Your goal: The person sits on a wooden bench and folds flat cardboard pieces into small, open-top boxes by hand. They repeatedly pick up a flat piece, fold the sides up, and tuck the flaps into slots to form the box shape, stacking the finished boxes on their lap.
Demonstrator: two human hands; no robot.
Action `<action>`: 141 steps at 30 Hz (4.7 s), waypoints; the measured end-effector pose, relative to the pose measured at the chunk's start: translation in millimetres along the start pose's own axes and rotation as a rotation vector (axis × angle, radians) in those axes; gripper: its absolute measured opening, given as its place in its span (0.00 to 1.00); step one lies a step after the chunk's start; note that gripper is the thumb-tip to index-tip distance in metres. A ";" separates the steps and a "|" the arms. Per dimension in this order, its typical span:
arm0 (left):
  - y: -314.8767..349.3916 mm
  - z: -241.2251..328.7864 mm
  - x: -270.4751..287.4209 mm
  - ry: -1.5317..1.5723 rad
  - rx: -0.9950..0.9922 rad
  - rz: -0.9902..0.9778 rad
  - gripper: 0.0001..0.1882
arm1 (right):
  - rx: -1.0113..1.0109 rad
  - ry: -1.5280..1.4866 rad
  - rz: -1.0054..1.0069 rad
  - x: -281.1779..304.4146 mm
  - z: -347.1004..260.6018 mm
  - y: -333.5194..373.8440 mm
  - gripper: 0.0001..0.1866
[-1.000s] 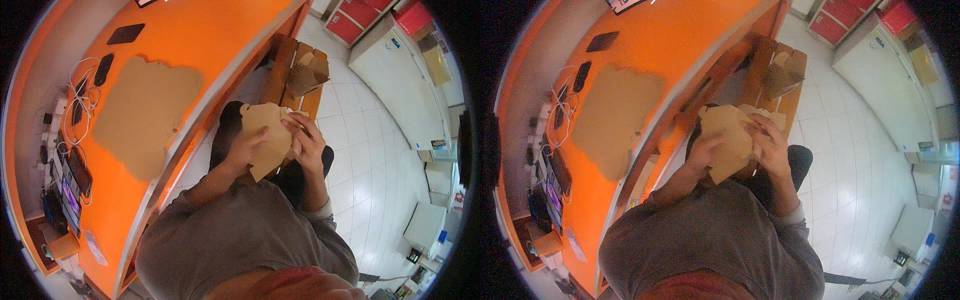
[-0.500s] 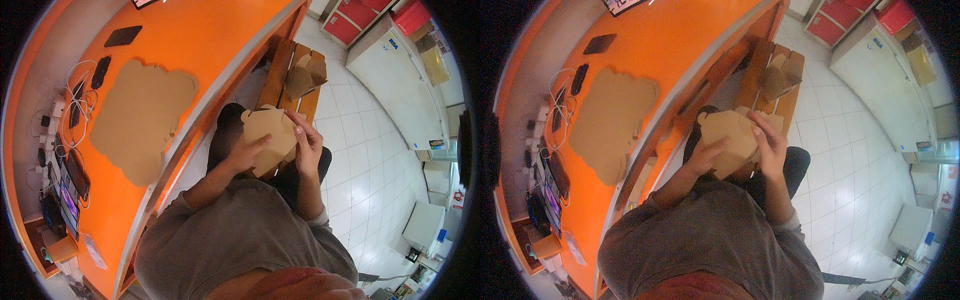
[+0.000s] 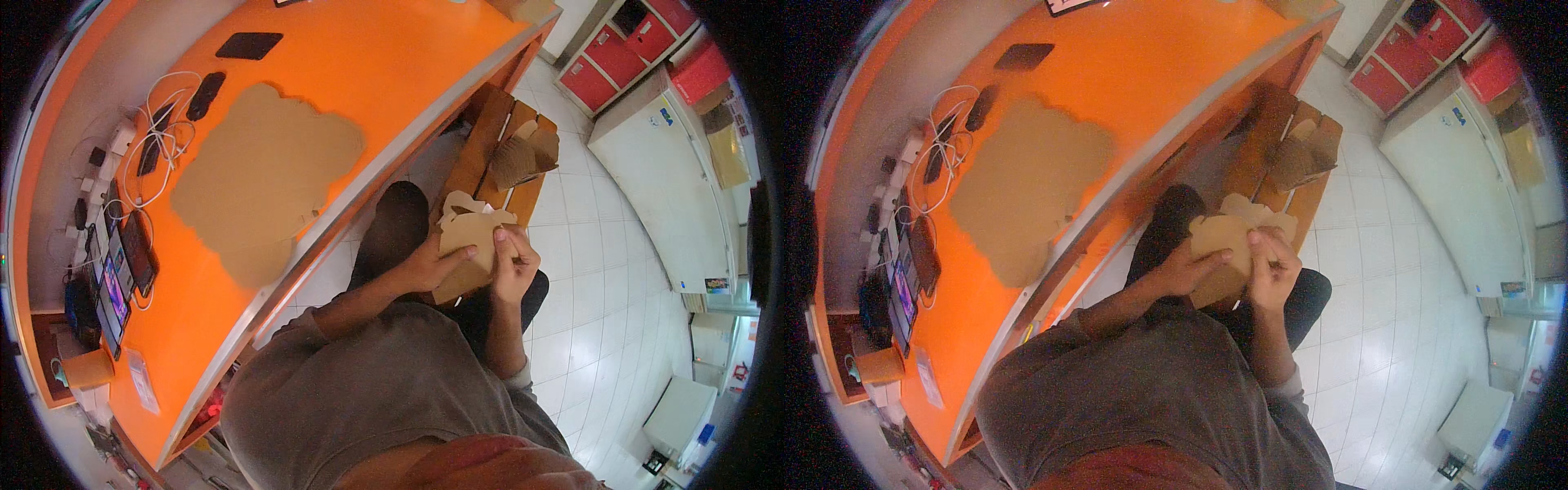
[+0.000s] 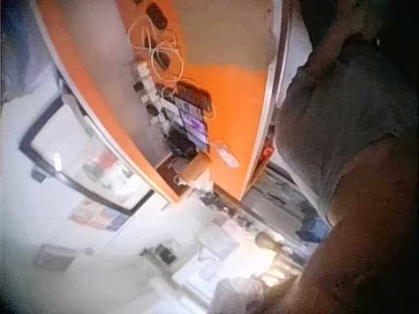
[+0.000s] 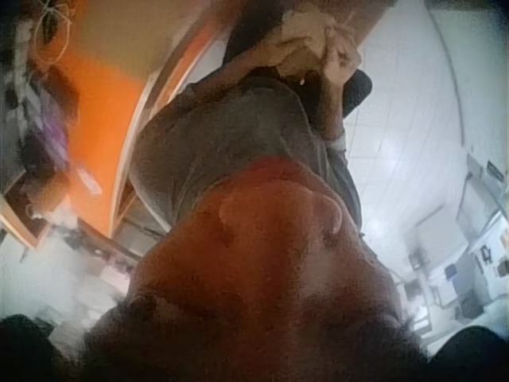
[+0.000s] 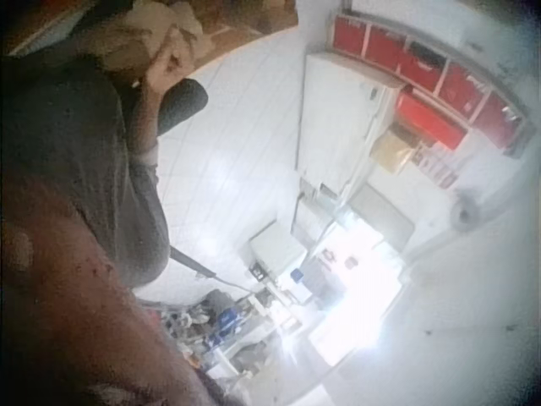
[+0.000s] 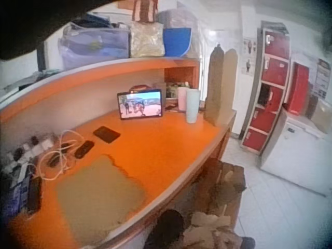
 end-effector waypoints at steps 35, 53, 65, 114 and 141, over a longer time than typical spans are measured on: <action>17.1 -28.0 -11.7 1.375 0.289 -0.229 0.29 | 0.151 -0.338 -0.487 11.0 20.4 -1.0 0.10; 1.5 15.6 15.7 0.291 0.221 -0.075 0.26 | 0.284 0.183 -0.199 15.1 -26.3 11.4 0.07; 7.5 -2.7 -16.9 0.823 0.346 -0.102 0.29 | 0.001 -0.346 -0.221 6.8 27.3 13.8 0.39; -157.8 -138.7 5.4 -0.727 -0.375 -0.278 0.74 | -0.080 0.035 0.329 138.4 60.8 -155.3 0.48; -99.2 -197.0 31.6 0.529 0.355 -0.775 0.60 | -0.108 -0.176 -0.632 86.9 6.3 -124.3 0.67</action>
Point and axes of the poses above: each hand's wrist, its own y-axis away from the middle knuckle, its own x-axis out of the back of the hand, z = x × y, the point moved 7 cm from there along -y, towards the middle knuckle, and after that the axes turned 7 degrees about -x, right-handed, at the moved point
